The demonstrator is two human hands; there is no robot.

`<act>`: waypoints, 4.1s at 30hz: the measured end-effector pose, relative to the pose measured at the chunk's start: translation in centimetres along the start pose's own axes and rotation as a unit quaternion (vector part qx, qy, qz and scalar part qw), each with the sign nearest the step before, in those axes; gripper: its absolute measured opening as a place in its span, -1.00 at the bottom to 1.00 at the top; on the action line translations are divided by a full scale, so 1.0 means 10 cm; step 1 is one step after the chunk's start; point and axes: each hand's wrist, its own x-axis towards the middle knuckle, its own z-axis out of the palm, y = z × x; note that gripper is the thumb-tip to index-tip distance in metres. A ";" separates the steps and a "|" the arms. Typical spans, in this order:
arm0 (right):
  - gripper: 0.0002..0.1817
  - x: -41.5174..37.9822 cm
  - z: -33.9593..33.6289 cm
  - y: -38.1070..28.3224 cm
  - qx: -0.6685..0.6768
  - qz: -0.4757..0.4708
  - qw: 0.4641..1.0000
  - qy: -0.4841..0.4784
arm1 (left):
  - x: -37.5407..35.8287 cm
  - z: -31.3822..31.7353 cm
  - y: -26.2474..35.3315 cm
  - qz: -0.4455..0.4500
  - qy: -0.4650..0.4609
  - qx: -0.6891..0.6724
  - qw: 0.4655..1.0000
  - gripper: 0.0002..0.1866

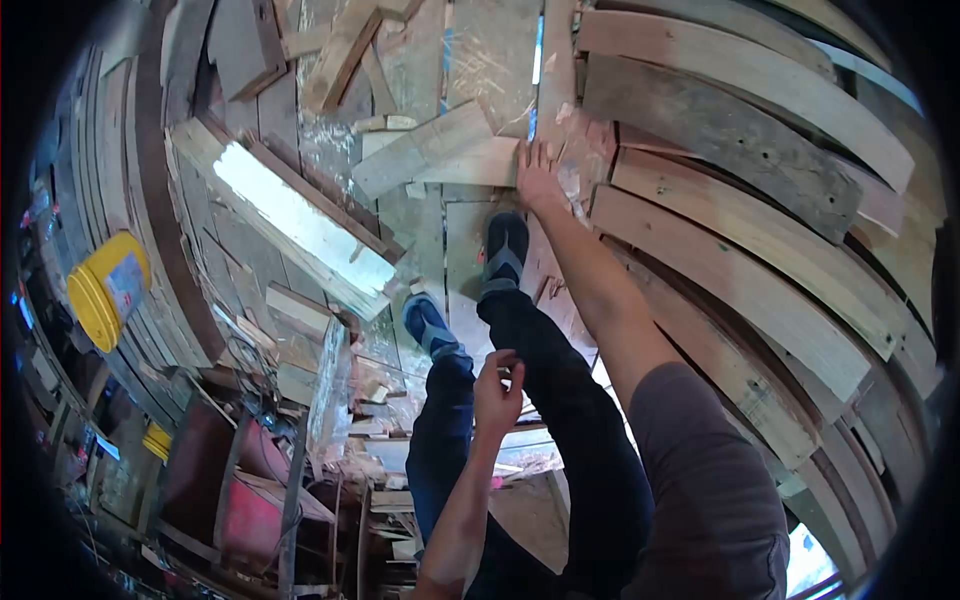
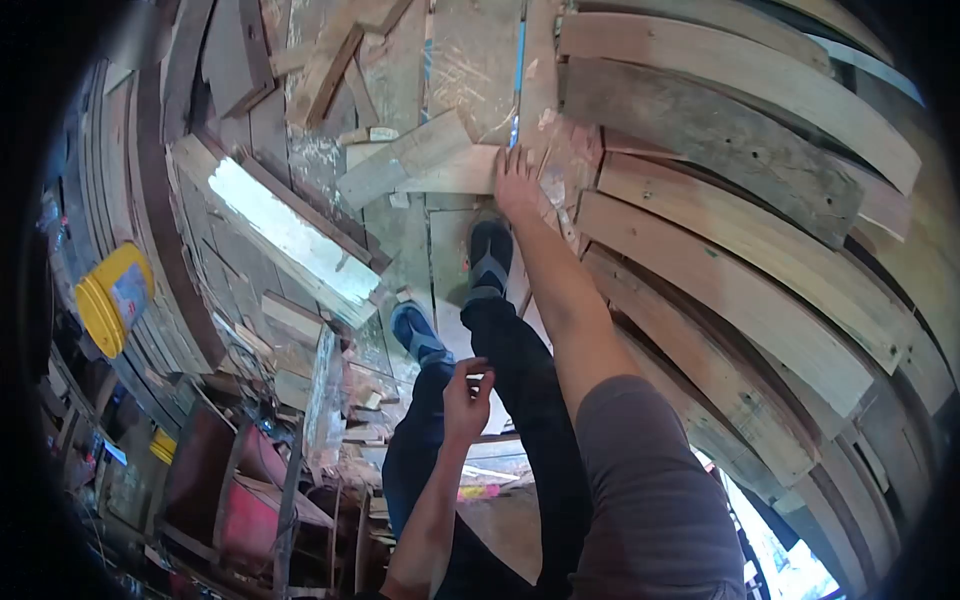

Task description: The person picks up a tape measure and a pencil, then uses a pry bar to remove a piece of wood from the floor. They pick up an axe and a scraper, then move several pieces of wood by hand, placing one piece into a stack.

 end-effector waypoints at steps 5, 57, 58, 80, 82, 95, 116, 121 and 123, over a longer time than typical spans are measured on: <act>-0.44 0.01 0.13 -0.14 -0.036 0.011 0.996 0.077 | 0.10 -0.11 -0.03 -0.021 0.022 0.013 0.999 -0.74; -0.26 -1.21 -1.91 2.00 -0.092 0.037 0.993 0.068 | 0.25 0.09 -0.09 0.007 -0.005 0.068 0.998 -0.78; -0.27 -1.19 -1.92 1.84 -0.072 0.031 0.996 0.050 | 0.24 0.09 -0.09 -0.002 -0.002 0.062 0.998 -0.78; 0.15 1.29 -0.47 -1.11 0.228 0.186 0.955 -0.035 | 0.27 -0.12 -0.06 -0.049 0.051 -0.019 0.997 -0.79; 0.11 1.26 -0.59 -1.03 0.246 0.189 0.949 -0.057 | 0.29 -0.10 -0.04 -0.047 0.049 -0.025 0.997 -0.78; -0.35 1.18 -0.61 -0.85 0.309 0.153 0.926 -0.155 | 0.37 -0.07 0.06 -0.031 0.026 0.019 0.999 -0.78; -0.68 -0.83 -1.57 2.16 0.429 0.244 0.839 0.230 | 0.31 0.27 -0.01 -0.010 -0.025 0.002 1.000 -0.80; -0.71 -0.65 -1.38 1.79 0.352 0.296 0.837 0.297 | 0.33 0.30 0.01 0.000 -0.023 0.025 0.999 -0.81; -0.71 -0.77 -1.40 1.66 0.235 0.352 0.826 0.372 | 0.33 0.28 -0.02 0.007 -0.025 0.043 0.999 -0.81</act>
